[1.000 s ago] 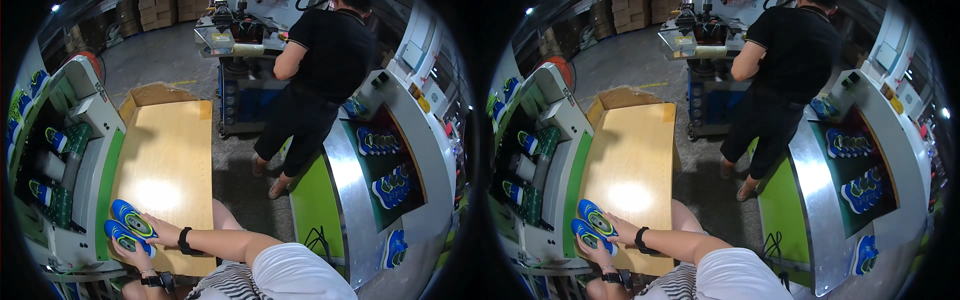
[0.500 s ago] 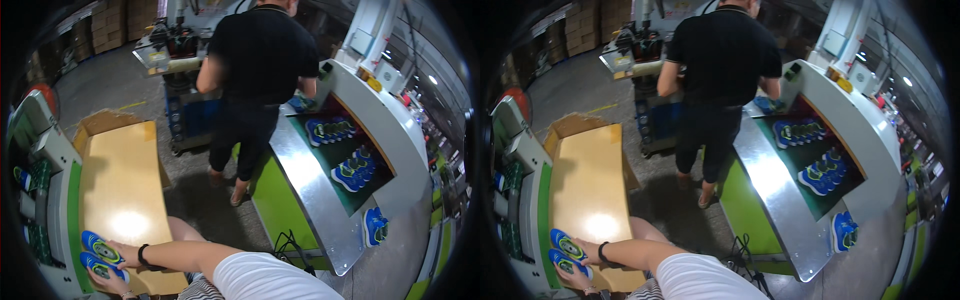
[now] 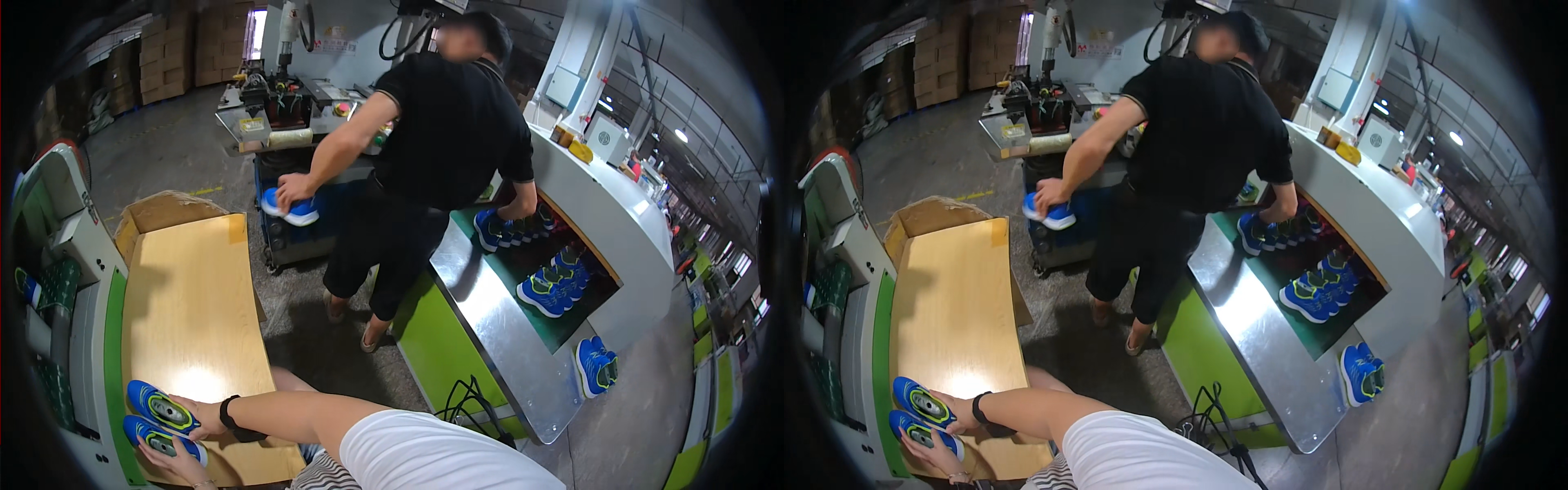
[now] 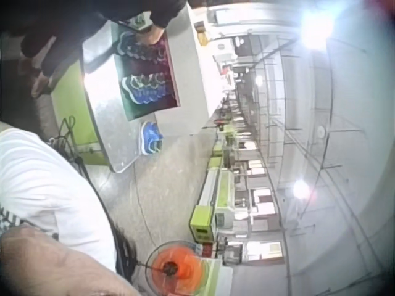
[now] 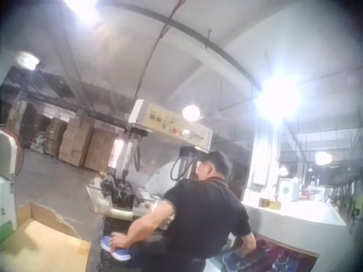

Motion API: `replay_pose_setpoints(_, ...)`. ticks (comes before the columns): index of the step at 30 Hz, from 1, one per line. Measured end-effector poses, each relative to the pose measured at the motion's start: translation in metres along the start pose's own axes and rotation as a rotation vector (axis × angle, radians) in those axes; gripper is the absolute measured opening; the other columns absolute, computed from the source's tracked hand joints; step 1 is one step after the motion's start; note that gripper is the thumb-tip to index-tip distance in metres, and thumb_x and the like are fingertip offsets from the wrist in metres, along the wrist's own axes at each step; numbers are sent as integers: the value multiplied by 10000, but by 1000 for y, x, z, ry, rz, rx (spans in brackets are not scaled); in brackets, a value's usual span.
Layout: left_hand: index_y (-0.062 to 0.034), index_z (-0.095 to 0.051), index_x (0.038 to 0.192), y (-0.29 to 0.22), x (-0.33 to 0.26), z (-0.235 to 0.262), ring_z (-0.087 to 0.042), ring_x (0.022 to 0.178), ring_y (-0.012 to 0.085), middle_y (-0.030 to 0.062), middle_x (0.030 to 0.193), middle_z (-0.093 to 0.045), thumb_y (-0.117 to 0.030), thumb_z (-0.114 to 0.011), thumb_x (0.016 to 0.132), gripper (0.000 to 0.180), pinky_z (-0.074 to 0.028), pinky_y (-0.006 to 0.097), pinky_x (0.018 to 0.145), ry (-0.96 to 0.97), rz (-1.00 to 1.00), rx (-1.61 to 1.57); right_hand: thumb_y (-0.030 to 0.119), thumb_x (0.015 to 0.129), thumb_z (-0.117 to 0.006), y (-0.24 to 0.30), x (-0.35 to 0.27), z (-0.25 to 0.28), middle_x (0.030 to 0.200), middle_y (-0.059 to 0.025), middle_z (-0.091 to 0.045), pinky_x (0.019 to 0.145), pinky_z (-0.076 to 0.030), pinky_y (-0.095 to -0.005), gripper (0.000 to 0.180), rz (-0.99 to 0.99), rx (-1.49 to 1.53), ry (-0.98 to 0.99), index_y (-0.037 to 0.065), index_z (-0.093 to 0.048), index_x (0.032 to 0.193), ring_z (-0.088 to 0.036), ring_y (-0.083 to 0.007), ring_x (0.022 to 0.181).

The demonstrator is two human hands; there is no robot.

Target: The recorder is placing, rearranging, and removing blue and neon green athletic shoes from a conveyor machine at a shoe manufacturing station.

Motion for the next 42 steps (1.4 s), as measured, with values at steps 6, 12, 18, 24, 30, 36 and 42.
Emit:
replay_pose_setpoints(6, -48, -498, 1424, -14, 10, 33, -449, 1354, 397, 191, 1428, -501, -33, -759, 611, 854, -304, 489, 1202, -61, 9, 75, 242, 917, -762, 30, -12, -26, 1541, -134, -459, 1107, -442, -431, 979, -62, 206, 23, 100, -123, 1645, -429, -272, 1390)
replay_pose_setpoints(12, -140, -505, 1415, -20, 20, 29, -402, 1380, 427, 214, 1492, -395, -75, -749, 678, 779, -322, 500, 1171, -5, 83, -117, 203, 982, -670, 64, -42, -27, 1441, -251, -496, 1123, -410, -378, 626, 2, -52, -255, -35, -394, 1491, -496, -316, 1340)
replay_pose_setpoints(18, -176, -446, 1472, -36, 3, 40, -309, 1425, 467, 232, 1563, -279, -123, -726, 772, 756, -206, 572, 1182, 78, 168, 90, -55, 903, -548, 114, -58, -5, 1325, -262, -569, 1069, -439, -423, 422, 155, -626, -228, -38, -550, 1325, -558, -383, 1250)
replay_pose_setpoints(24, -42, -267, 1584, -93, -2, 46, -155, 1532, 484, 264, 1641, -147, -138, -704, 881, 833, -187, 534, 1248, 224, -81, -378, -84, 937, -528, 169, 32, 39, 1249, -184, -667, 1021, -485, -374, 284, 331, -513, -232, -16, -671, 1173, -637, -333, 1182)
replay_pose_setpoints(30, -3, -31, 1628, -86, -7, 17, -43, 1559, 475, 290, 1669, 23, -165, -687, 887, 1003, -146, 514, 1254, 347, 54, -406, 279, 906, -764, 191, 151, 8, 1585, -222, -416, 1207, -305, -491, 573, 423, -895, 191, 156, -585, 1436, -325, -439, 1496)
replay_pose_setpoints(36, 3, 27, 1623, -78, 0, 6, -37, 1572, 424, 288, 1669, 50, -154, -709, 894, 1048, -163, 458, 1255, 324, 292, -547, 248, 826, -848, 126, 152, 52, 1579, -243, -400, 1216, -299, -488, 631, 272, -989, 269, 74, -562, 1361, -340, -454, 1480)
replay_pose_setpoints(42, -70, -46, 1642, -85, 4, 13, -47, 1561, 470, 302, 1663, 44, -173, -683, 893, 989, -176, 488, 1248, 443, 275, -488, 57, 759, -850, 70, 38, 104, 1602, -235, -306, 1213, -315, -443, 968, 208, -778, -80, 12, -285, 1543, -316, -408, 1495)
Point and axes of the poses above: each hand's wrist, its own x-axis towards the middle knuckle, its own z-axis out of the back of the hand, y = z × x, the point moved 3 cm from there along x, towards the middle knuckle
